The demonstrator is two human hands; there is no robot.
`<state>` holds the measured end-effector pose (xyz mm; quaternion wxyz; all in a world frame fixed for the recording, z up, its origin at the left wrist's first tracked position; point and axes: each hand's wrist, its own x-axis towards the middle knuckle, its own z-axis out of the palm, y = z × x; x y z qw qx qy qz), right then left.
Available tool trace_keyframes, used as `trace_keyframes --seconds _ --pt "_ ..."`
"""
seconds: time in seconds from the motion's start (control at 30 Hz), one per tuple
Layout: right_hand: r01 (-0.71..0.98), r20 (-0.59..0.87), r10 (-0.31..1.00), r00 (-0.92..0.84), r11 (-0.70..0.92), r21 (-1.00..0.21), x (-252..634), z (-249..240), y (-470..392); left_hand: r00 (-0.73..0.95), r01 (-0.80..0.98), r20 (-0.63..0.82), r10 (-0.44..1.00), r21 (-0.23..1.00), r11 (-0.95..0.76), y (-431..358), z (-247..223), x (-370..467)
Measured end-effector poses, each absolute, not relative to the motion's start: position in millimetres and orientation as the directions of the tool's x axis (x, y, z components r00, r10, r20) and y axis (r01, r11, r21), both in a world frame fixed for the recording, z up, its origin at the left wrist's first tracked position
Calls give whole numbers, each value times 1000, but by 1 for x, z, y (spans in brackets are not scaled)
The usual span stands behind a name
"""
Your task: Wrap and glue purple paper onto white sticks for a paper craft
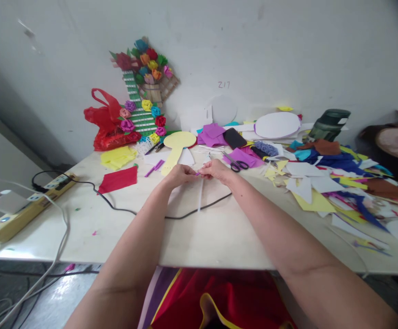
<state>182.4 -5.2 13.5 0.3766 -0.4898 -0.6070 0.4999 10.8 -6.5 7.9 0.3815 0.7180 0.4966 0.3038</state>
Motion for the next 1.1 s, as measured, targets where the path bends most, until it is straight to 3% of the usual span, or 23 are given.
trace_keyframes --seconds 0.27,0.63,1.1 --pt "201 -17 974 -228 30 -979 182 13 -5 243 573 94 966 789 -221 -11 13 15" --pt "146 -39 978 -207 -9 -989 187 15 -3 229 535 117 966 814 -225 -12 14 14" --pt "196 76 980 -186 113 -974 182 0 4 195 602 165 967 758 -251 -7 8 14"
